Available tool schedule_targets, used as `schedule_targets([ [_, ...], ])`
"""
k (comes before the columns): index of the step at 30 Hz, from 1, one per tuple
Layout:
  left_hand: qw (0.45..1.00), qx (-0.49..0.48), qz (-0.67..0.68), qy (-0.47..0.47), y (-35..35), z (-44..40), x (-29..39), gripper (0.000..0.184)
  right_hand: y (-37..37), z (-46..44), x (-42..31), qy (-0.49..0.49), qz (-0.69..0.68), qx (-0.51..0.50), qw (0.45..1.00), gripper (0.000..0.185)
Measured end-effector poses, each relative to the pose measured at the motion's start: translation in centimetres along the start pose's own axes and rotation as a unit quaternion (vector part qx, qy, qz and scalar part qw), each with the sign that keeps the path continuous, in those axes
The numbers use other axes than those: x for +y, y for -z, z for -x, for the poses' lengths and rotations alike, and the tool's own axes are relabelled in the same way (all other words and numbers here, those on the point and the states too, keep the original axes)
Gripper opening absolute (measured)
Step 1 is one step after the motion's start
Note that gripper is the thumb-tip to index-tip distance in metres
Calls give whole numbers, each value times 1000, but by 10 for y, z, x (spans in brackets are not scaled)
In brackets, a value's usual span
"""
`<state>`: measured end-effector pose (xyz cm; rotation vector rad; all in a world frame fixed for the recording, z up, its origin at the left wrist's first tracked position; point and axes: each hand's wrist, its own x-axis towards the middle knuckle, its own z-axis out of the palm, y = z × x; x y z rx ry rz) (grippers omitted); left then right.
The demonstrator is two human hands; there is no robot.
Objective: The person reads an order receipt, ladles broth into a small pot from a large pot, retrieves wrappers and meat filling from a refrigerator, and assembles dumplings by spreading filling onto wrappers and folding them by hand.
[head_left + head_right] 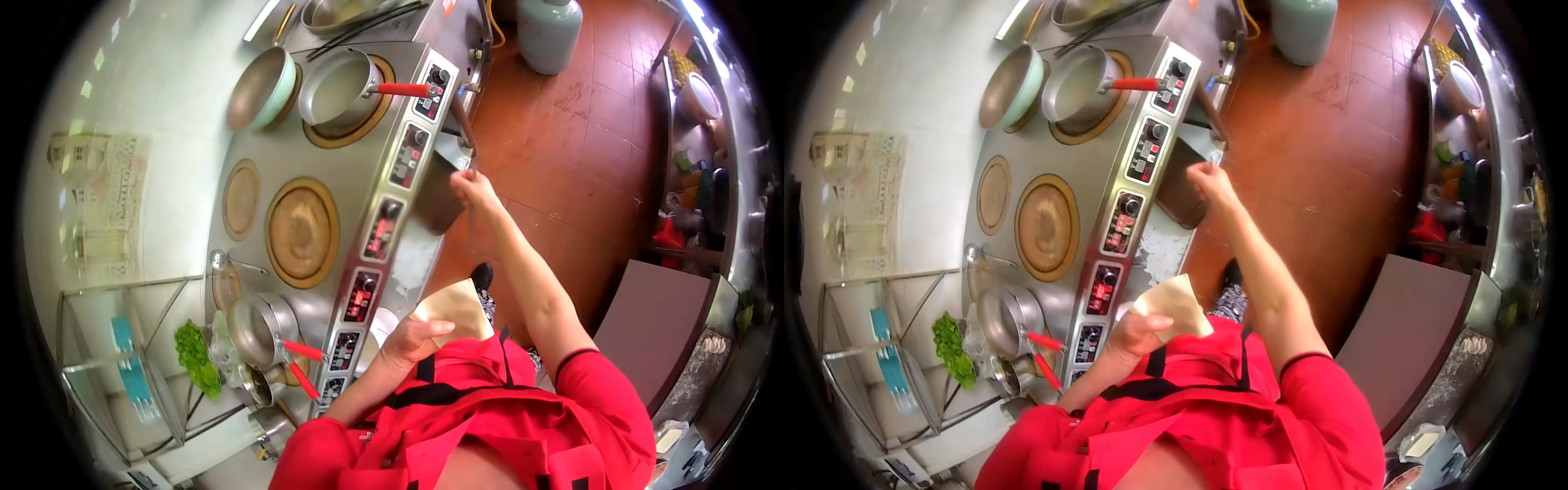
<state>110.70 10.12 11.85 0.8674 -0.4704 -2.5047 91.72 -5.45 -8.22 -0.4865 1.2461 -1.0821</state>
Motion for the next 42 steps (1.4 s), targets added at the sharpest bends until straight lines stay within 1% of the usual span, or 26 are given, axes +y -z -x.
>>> schedule_targets([
  [3, 1000, 26, 12, -3, 26, -8, 14, 52, -32, -59, 0, 6, 4, 19, 1000, 26],
  [6, 998, -35, 58, 17, 46, -15, 27, 55, -49, -95, 2, 27, 38, 31, 998, 31],
  [10, 996, -12, 86, 37, 54, -20, 41, 55, -61, -104, 2, 50, 89, 61, 993, 35],
  [11, 995, -26, 93, 37, 57, -23, 42, 55, -60, -105, 3, 57, 105, 72, 990, 36],
  [13, 993, -52, 101, 39, 63, -29, 44, 55, -59, -109, 0, 67, 184, 86, 977, 37],
  [14, 993, -36, 97, 47, 63, -30, 44, 55, -58, -107, 0, 70, 219, 93, 969, 37],
  [16, 994, -7, 86, 68, 56, -33, 43, 56, -56, -99, 3, 72, 223, 71, 969, 39],
  [17, 993, -41, 75, 76, 53, -36, 46, 59, -53, -97, 3, 78, 225, 63, 969, 39],
  [18, 994, -60, 49, 70, 46, -39, 49, 60, -48, -86, 7, 43, 221, 42, 973, 39],
  [20, 993, -105, 6, 54, 27, -49, 54, 63, -27, -34, 8, -16, 71, 30, 997, 37],
  [21, 989, -134, -18, 59, 16, -54, 60, 71, -11, 2, 0, -49, 91, 43, 994, 36],
  [23, 981, -171, -78, 53, 1, -68, 59, 74, 33, 68, 9, -87, 118, 81, 986, 34],
  [24, 973, -194, -109, 60, -9, -73, 54, 75, 59, 101, 28, -94, 119, 111, 982, 33],
  [25, 965, -202, -125, 108, -24, -77, 50, 77, 89, 143, 48, -104, 83, 133, 982, 33],
  [26, 949, -221, -198, 105, -32, -83, 38, 75, 115, 188, 60, -107, 42, 171, 978, 33],
  [27, 943, -233, -204, 124, -42, -89, 23, 76, 114, 252, 13, -124, 54, 206, 969, 37],
  [28, 930, -260, -210, 153, -58, -95, 3, 77, 137, 302, 39, -97, 6, 262, 960, 41],
  [30, 918, -270, -248, 153, -89, -91, -26, 75, 141, 386, 14, -133, -101, 330, 929, 46],
  [32, 878, -315, -297, 207, -136, -104, -57, 73, 160, 445, 25, -60, -222, 445, 865, 49],
  [34, 842, -415, -258, 229, -193, -106, -94, 71, 174, 502, 33, 49, -323, 479, 815, 55],
  [35, 824, -435, -238, 274, -226, -99, -108, 68, 176, 529, 32, 92, -330, 495, 798, 60],
  [37, 792, -461, -247, 316, -269, -94, -160, 63, 196, 586, 60, 115, -332, 529, 772, 61],
  [38, 779, -478, -229, 333, -265, -93, -176, 64, 188, 606, 75, 128, -319, 549, 762, 62],
  [39, 773, -465, -241, 358, -271, -88, -212, 62, 197, 639, 98, 180, -338, 517, 766, 62],
  [40, 770, -448, -243, 383, -276, -89, -239, 60, 197, 659, 99, 185, -351, 558, 729, 53],
  [42, 774, -417, -247, 408, -277, -80, -310, 54, 215, 716, 139, 228, -362, 601, 675, 43],
])
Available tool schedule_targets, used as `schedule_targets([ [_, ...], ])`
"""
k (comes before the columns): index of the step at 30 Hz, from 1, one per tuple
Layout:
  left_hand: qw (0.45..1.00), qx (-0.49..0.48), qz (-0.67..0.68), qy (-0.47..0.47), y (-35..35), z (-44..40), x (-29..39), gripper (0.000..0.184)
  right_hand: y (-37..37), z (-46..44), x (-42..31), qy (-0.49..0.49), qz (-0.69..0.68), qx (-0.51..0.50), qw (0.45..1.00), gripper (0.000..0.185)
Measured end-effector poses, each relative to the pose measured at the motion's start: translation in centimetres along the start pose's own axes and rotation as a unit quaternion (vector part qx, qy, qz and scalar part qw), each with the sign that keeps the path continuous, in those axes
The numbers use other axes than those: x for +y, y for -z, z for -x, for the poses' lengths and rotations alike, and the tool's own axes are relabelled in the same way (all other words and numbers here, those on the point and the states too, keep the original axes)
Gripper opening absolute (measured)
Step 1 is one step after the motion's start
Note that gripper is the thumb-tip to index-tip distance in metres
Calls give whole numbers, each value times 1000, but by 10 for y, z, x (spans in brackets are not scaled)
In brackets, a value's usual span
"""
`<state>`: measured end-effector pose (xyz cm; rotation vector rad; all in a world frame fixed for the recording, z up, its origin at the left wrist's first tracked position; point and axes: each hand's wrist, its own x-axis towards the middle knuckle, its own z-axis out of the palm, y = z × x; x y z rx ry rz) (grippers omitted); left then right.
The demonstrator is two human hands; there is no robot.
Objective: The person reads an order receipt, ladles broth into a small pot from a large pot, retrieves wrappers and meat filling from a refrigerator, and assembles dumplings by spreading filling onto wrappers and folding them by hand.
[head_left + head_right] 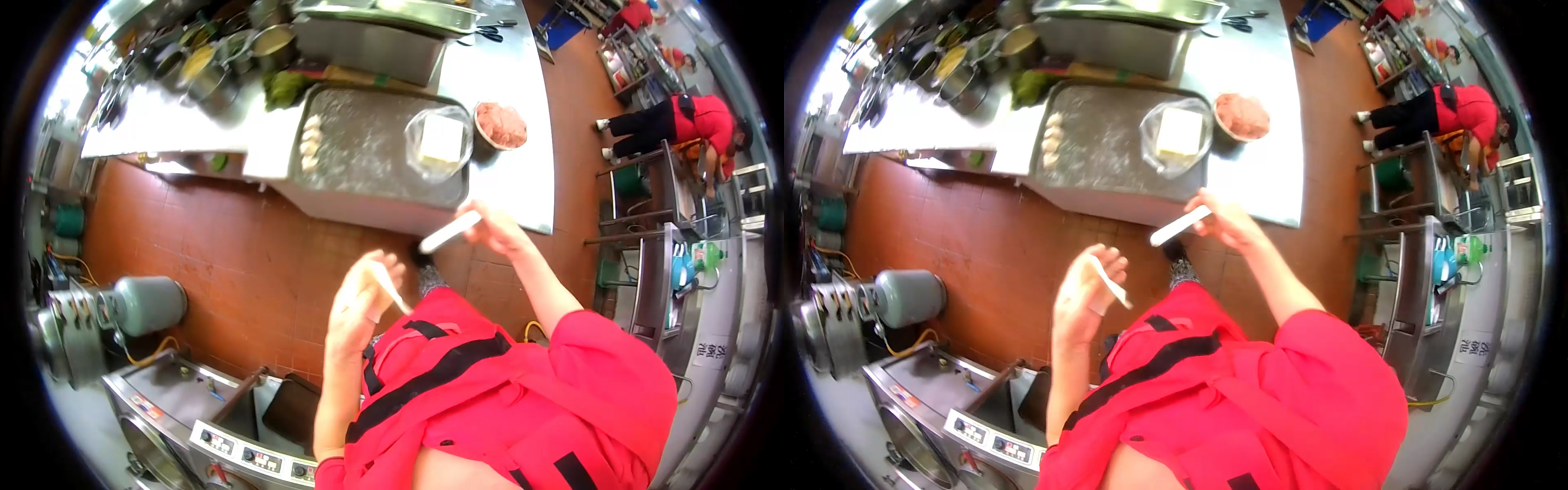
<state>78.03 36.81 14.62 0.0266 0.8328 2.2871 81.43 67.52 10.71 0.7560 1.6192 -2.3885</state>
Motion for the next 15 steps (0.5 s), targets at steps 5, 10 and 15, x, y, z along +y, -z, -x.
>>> schedule_targets([
  [5, 982, 76, -71, 157, -41, -126, -90, 42, 145, -18, -66, 128, -103, 155, 974, 17],
  [10, 789, -84, -599, 110, -96, -227, -93, 33, 189, -40, -116, 192, 24, 165, 967, 15],
  [15, 947, 43, -199, 249, -81, -272, -118, 35, 194, -61, -128, 188, 126, 113, 967, 10],
])
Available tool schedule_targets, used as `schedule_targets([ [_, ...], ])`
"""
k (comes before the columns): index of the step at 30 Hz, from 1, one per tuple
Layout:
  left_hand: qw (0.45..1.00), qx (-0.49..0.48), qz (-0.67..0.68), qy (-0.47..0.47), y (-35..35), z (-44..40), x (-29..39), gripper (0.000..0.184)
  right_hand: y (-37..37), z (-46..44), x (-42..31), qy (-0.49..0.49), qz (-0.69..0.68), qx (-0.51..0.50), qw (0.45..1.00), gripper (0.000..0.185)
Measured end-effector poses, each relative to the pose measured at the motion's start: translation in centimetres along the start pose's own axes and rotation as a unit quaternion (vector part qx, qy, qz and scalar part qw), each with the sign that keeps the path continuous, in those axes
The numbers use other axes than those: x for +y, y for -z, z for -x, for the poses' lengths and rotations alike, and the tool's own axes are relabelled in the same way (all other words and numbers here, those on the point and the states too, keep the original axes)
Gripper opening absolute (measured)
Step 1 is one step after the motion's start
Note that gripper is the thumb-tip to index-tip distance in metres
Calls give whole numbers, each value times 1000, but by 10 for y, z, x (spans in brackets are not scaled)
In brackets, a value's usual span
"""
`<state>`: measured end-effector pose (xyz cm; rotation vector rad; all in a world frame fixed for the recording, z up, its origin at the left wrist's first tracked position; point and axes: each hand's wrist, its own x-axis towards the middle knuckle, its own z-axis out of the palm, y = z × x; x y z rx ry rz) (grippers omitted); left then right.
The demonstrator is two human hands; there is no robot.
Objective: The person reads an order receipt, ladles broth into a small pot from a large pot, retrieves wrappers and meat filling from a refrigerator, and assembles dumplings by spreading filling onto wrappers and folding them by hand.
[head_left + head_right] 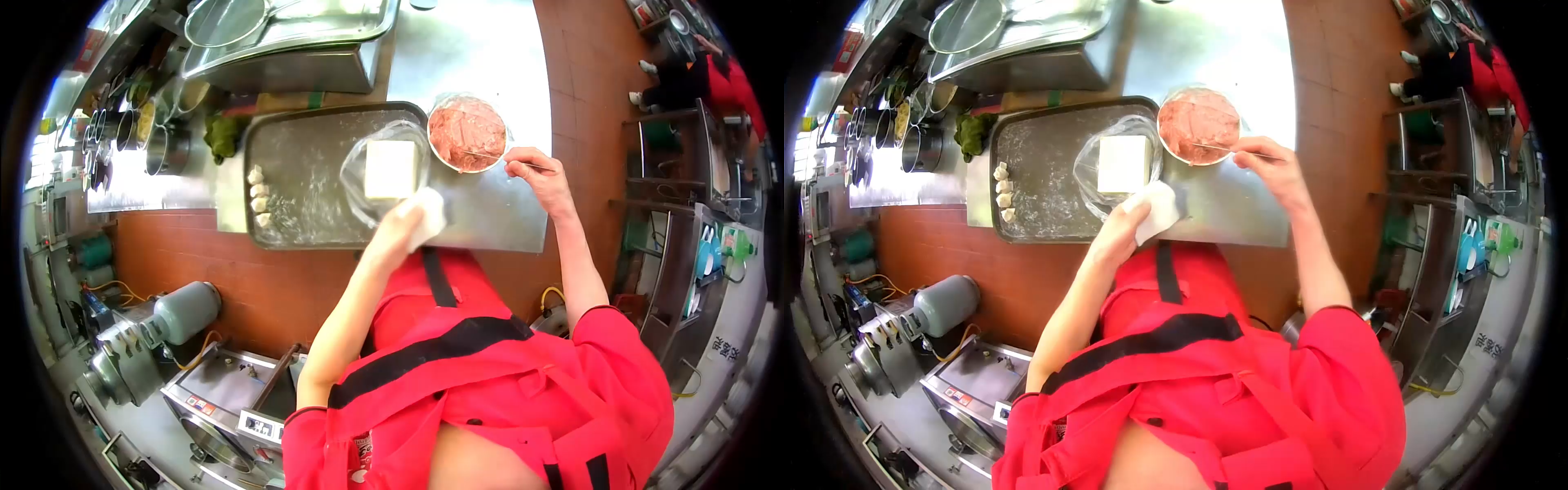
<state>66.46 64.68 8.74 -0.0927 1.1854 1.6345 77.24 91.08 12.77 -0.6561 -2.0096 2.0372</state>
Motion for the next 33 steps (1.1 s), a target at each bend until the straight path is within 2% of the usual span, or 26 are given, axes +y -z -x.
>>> schedule_targets([
  [2, 988, -11, 154, 29, 3, -19, -8, 38, 3, -4, 10, 0, 9, -13, 1000, 12],
  [8, 974, -67, 207, 58, -28, -52, 2, 35, -1, 7, 29, -64, -13, 25, 998, 14],
  [12, 972, -82, 215, 38, -30, -56, 9, 34, -8, 14, 58, -94, -158, 51, 982, 14],
  [15, 967, -133, 217, 27, -23, -52, 10, 39, -22, 18, 83, -114, -388, 71, 912, 14],
  [16, 962, -159, 221, 17, -20, -52, 15, 42, -26, 17, 76, -103, -405, 64, 906, 13],
  [18, 963, -150, 224, 26, -19, -40, 28, 46, -37, 28, 55, -87, -442, 54, 891, 12],
  [20, 967, -131, 214, 37, -18, -31, 35, 47, -36, 30, 45, -58, -390, 62, 917, 13],
  [22, 954, -158, 252, 23, -30, -23, 48, 40, -31, 32, 35, -43, -324, 63, 943, 11],
  [24, 943, -156, 294, 27, -36, -24, 51, 35, -37, 33, 14, 77, -62, 52, 994, 12],
  [25, 938, -140, 314, 37, -35, -30, 50, 35, -43, 32, 6, 139, 72, 44, 987, 13],
  [28, 928, -105, 356, 34, -33, -39, 48, 42, -64, 35, 1, 188, 142, 19, 972, 19],
  [33, 916, -74, 394, 24, -20, -50, 47, 48, -89, 52, -3, 178, 186, -3, 966, 23],
])
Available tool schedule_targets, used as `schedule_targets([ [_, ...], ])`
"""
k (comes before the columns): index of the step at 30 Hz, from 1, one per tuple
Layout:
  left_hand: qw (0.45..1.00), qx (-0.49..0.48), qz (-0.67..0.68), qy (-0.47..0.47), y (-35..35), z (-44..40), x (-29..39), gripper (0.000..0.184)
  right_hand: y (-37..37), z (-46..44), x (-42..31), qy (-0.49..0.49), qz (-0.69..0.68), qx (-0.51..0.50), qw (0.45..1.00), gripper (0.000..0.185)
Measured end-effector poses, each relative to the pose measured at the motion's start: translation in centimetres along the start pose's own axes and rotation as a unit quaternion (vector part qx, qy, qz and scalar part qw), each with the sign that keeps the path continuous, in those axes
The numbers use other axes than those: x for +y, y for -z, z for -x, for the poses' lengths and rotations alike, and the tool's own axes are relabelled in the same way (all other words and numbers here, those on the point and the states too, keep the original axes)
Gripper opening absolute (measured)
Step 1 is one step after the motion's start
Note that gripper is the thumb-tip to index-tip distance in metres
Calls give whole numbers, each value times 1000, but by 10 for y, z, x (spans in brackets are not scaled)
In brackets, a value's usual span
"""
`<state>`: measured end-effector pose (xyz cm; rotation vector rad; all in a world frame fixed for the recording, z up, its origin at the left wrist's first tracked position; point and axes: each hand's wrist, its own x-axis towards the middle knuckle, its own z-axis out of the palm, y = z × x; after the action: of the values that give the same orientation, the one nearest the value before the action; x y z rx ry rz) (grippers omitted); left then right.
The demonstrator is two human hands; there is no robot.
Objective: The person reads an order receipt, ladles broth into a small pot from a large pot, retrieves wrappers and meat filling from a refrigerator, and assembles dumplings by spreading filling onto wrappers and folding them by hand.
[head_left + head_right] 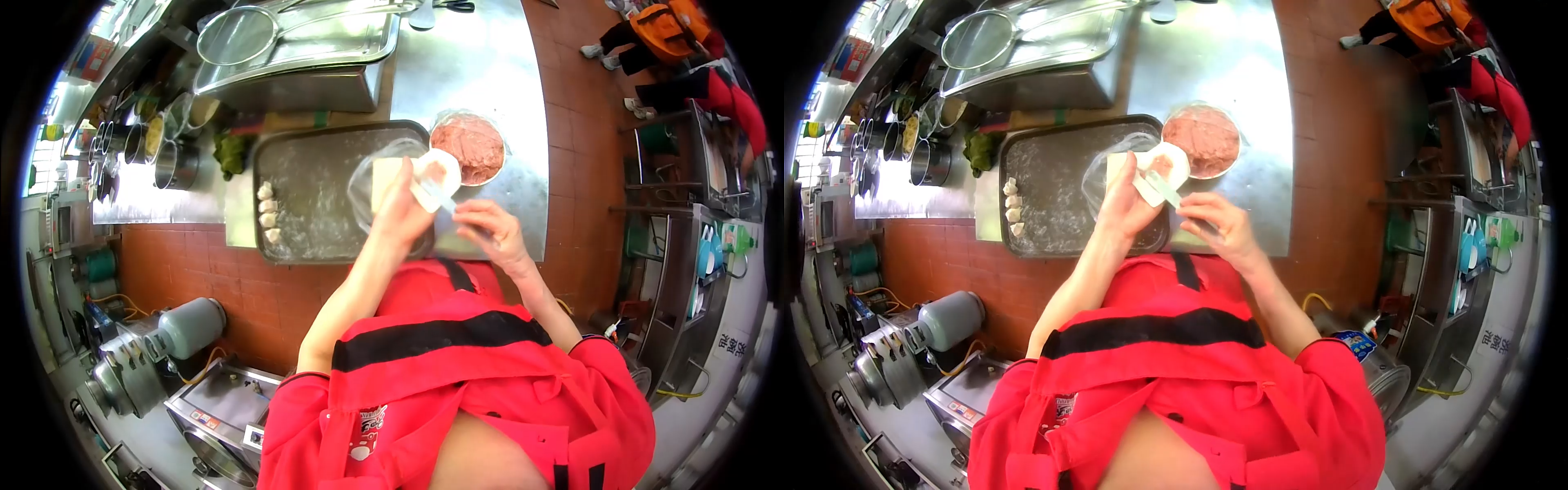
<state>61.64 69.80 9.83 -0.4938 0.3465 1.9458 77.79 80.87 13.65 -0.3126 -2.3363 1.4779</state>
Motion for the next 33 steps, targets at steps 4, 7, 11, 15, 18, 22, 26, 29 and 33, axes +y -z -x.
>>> schedule_targets([
  [4, 999, -29, 33, -16, 5, 2, 17, 50, 13, 14, -19, -24, -49, 8, 999, 17],
  [7, 998, -59, 11, -16, -14, 25, 25, 58, 24, 12, -13, -126, -185, 61, 973, 14],
  [11, 989, -145, 7, -11, -36, 61, 25, 70, 4, -38, -21, -200, -460, 92, 860, 17],
  [15, 976, -195, 58, -72, -22, 78, 24, 72, -19, -47, -15, -208, -492, 27, 845, 15],
  [18, 977, -168, 121, -57, 4, 69, 35, 65, -46, -50, -17, -263, -464, 38, 845, 14],
  [22, 958, -196, 187, -95, 14, 76, 65, 62, -31, -39, -11, -267, -425, 38, 864, 14],
  [26, 972, -175, 112, -114, 15, 80, 79, 61, -33, -55, -30, -204, -342, -8, 917, 12],
  [29, 986, -121, 44, -107, 23, 66, 66, 50, -58, -83, -73, -130, -174, -122, 968, 11],
  [33, 991, -22, 1, -131, 25, 61, 86, 34, -54, -84, -71, -61, -188, -104, 975, 10],
])
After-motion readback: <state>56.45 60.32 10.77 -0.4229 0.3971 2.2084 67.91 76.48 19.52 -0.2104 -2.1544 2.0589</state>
